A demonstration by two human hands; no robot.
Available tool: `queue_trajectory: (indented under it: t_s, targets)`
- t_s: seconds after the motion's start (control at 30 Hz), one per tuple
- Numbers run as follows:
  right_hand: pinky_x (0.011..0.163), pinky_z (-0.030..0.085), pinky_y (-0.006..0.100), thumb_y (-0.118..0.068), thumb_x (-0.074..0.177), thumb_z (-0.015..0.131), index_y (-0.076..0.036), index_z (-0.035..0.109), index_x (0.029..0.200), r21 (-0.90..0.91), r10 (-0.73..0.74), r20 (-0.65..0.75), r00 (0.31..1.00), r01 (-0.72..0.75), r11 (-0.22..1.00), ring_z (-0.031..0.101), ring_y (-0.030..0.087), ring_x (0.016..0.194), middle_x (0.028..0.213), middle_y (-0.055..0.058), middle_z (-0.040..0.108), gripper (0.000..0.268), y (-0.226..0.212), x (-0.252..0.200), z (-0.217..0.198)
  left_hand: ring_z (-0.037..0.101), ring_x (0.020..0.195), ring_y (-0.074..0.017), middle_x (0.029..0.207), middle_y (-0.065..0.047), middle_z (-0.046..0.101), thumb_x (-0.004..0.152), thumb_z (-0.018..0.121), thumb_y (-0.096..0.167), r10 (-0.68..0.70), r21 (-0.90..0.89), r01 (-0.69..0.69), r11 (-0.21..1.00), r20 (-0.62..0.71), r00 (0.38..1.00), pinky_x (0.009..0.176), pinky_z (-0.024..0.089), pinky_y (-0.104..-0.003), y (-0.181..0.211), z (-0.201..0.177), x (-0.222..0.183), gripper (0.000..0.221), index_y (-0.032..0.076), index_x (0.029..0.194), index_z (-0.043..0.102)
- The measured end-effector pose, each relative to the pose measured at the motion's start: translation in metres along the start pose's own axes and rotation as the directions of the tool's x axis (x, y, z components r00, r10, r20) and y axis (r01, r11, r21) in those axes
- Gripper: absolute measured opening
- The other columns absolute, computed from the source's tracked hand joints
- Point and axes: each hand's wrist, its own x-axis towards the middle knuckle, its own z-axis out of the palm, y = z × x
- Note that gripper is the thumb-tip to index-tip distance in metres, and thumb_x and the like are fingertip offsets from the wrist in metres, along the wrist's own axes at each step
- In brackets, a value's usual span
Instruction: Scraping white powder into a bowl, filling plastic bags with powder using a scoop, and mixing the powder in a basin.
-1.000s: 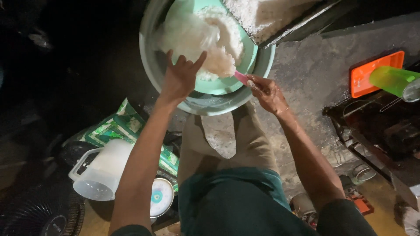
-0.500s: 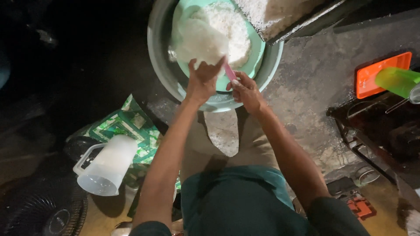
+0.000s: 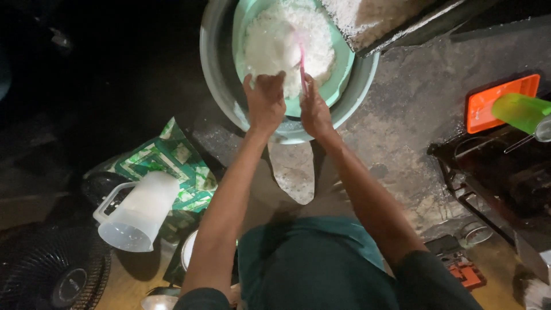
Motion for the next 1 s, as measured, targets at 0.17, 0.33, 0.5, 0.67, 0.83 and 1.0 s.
queue_trajectory:
  t_s: [0.17, 0.33, 0.5, 0.67, 0.83, 1.0]
  targets:
    - [0.073, 0.053, 0.055, -0.017, 0.111, 0.042, -0.019, 0.014, 0.162, 0.938, 0.271, 0.327, 0.905, -0.346, 0.024, 0.069, 0.046, 0.086, 0.115, 0.023, 0.058, 0.058, 0.035, -0.023, -0.072, 0.066, 0.087, -0.0251, 0.094, -0.004, 0.057, 0.095, 0.067, 0.01, -0.768, -0.61, 0.568, 0.553, -0.108, 0.632, 0.092, 0.045, -0.045, 0.023, -0.032, 0.03, 0.016, 0.011, 0.11, 0.065]
    - [0.044, 0.035, 0.026, -0.042, 0.102, 0.02, -0.027, 0.028, 0.157, 0.93, 0.249, 0.366, 0.897, -0.361, -0.068, 0.05, 0.01, 0.057, 0.13, 0.022, 0.055, 0.057, 0.071, -0.057, -0.088, 0.067, 0.091, -0.0198, 0.096, -0.004, 0.069, 0.093, 0.068, 0.008, -0.903, -0.832, 0.519, 0.197, 0.053, 0.427, 0.09, 0.052, -0.036, 0.013, -0.045, 0.047, 0.016, 0.014, 0.107, 0.074]
    - [0.03, 0.038, 0.02, -0.078, 0.088, 0.013, -0.015, 0.046, 0.143, 0.876, 0.295, 0.323, 0.899, -0.166, -0.452, 0.042, 0.004, 0.044, 0.076, 0.014, 0.067, 0.09, 0.085, -0.086, -0.031, 0.065, 0.088, -0.0227, 0.088, -0.005, 0.062, 0.097, 0.053, 0.014, -0.837, -0.855, 0.468, -0.222, 0.413, 0.357, 0.084, 0.055, -0.039, -0.001, -0.107, 0.067, 0.008, 0.011, 0.096, 0.06]
    - [0.036, 0.034, 0.035, -0.025, 0.111, 0.015, -0.002, 0.053, 0.114, 0.9, 0.446, 0.189, 0.875, -0.336, 0.277, 0.052, 0.022, 0.048, 0.076, 0.017, 0.07, 0.044, 0.09, -0.039, 0.034, 0.072, 0.092, -0.0263, 0.106, -0.012, 0.07, 0.095, 0.065, 0.01, -0.47, -0.431, 0.399, 0.809, -0.069, 0.88, 0.072, 0.059, -0.037, -0.059, -0.102, 0.044, 0.018, 0.003, 0.111, 0.065]
    - [0.07, 0.049, 0.049, -0.054, 0.096, 0.02, -0.004, 0.071, 0.08, 0.744, 0.37, 0.523, 0.767, -0.624, 0.241, 0.068, 0.038, 0.079, 0.084, 0.022, 0.07, 0.074, 0.054, 0.016, 0.098, 0.066, 0.088, -0.0256, 0.097, -0.008, 0.066, 0.082, 0.062, -0.009, -0.245, -0.211, 0.214, 0.954, -0.13, 0.961, 0.082, 0.041, -0.041, -0.095, -0.08, 0.016, 0.028, 0.007, 0.105, 0.063]
    - [0.059, 0.056, 0.045, -0.045, 0.093, 0.066, -0.023, 0.072, 0.085, 0.739, 0.567, 0.148, 0.81, -0.472, 0.48, 0.072, 0.027, 0.066, 0.07, 0.001, 0.068, 0.024, 0.014, 0.044, 0.087, 0.062, 0.09, -0.0195, 0.095, 0.002, 0.063, 0.089, 0.069, -0.002, -0.18, -0.169, 0.136, 0.976, -0.284, 0.942, 0.097, 0.034, -0.044, -0.123, -0.028, -0.009, 0.026, 0.015, 0.108, 0.063]
